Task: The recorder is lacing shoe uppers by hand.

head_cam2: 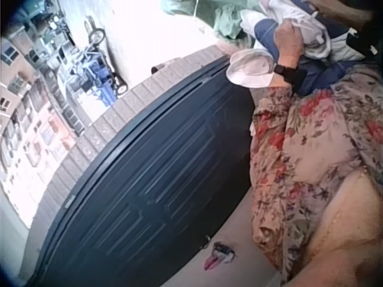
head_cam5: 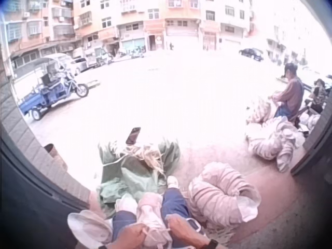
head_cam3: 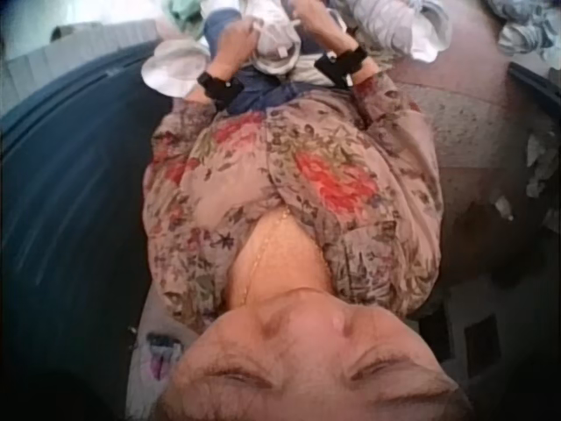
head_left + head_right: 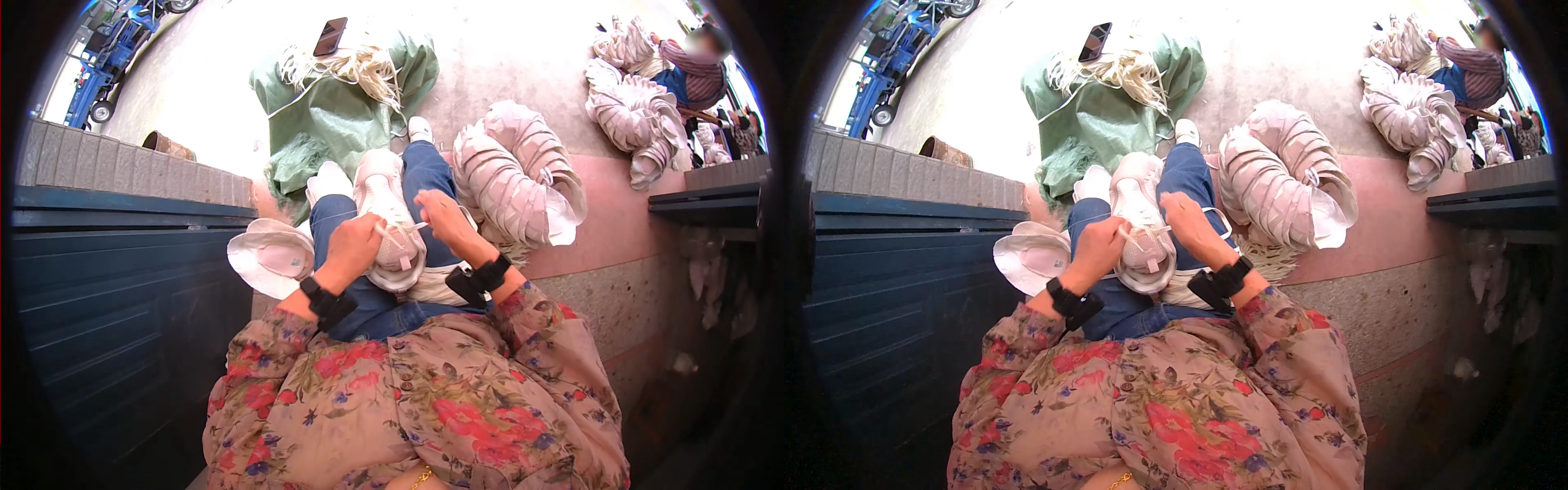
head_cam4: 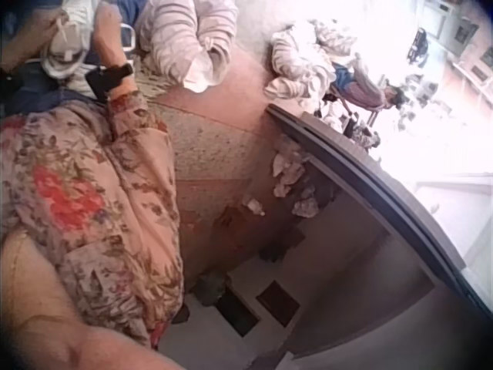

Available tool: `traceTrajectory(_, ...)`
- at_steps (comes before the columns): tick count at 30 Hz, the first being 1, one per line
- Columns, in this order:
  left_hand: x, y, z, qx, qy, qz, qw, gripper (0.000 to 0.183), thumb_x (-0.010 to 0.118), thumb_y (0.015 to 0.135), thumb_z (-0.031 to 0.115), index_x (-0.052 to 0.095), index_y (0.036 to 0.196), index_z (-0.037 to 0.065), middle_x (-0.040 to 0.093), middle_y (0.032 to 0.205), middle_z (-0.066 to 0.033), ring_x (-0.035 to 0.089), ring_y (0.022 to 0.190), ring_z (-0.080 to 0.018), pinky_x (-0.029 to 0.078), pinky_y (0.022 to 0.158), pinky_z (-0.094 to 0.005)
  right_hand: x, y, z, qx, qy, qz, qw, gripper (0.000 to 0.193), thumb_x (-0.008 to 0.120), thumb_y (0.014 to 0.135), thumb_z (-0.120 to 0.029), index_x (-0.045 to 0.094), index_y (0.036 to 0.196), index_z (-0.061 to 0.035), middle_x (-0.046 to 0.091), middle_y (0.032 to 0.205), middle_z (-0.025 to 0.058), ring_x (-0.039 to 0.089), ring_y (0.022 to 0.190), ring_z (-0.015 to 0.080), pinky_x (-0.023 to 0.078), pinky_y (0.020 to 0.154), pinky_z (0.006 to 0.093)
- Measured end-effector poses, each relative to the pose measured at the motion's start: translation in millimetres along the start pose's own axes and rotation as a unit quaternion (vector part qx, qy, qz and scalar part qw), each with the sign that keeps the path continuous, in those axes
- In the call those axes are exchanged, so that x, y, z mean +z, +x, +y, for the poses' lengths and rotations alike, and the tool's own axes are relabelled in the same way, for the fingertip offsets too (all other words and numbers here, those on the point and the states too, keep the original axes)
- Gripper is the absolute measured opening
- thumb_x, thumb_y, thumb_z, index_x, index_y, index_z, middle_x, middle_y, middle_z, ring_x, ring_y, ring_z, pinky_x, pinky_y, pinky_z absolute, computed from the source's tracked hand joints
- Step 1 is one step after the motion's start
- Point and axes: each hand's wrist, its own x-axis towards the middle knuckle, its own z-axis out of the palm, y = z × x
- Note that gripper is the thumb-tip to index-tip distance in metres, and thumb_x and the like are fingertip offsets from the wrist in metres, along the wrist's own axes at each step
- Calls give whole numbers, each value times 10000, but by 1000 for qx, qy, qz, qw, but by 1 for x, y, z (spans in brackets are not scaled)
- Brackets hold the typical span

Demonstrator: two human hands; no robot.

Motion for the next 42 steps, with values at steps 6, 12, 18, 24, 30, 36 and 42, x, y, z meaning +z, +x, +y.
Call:
traceTrajectory(6,-10,-52,7,126,28,-36,991,126,539,823,108,584,823,-10,594,750,-171,586,652,-328,468,552,-365,11,-13,13,-155,-135,-39,978,241,472,834,-190,596,864,15,577,827,208,540,808,328,418,713,376)
traceTrajectory(12,-8,-51,11,146,17,-30,989,104,548,812,69,564,868,-16,582,717,-168,584,644,-319,463,530,-364,22,-14,16,-161,-152,-41,974,210,541,793,-181,630,862,-5,571,787,189,558,793,335,429,703,401)
traceTrajectory(18,-6,-51,10,137,6,-21,990,98,543,815,69,566,856,-17,586,734,-168,582,647,-323,465,538,-362,25,-11,22,-189,-275,-12,943,174,516,790,-152,616,788,-10,563,790,183,550,796,348,431,706,414)
traceTrajectory(24,-6,-50,14,133,-5,-17,991,95,541,813,60,567,859,-19,590,745,-170,583,656,-327,467,549,-368,32,-5,27,-232,-264,6,936,169,518,791,-148,609,783,-6,562,781,183,546,776,347,429,692,412)
traceTrajectory(30,-2,-48,19,142,-28,-25,989,103,540,811,55,567,873,-23,591,758,-178,585,672,-336,469,561,-372,37,-6,21,-173,-228,-33,958,169,514,803,-138,606,851,-5,586,840,177,554,818,333,437,705,368)
traceTrajectory(36,1,-48,17,118,-59,-16,991,112,548,795,40,568,885,-23,590,781,-186,580,699,-352,467,583,-382,41,-9,28,-278,-239,6,930,208,516,760,-68,576,950,-7,596,827,193,560,815,364,439,702,414)
traceTrajectory(42,-11,-34,21,122,50,-32,991,215,490,802,17,534,1011,-4,576,782,-191,564,671,-363,463,585,-383,47,-3,21,-121,-56,-11,991,253,588,757,-105,563,976,20,570,773,71,527,689,107,446,631,245)
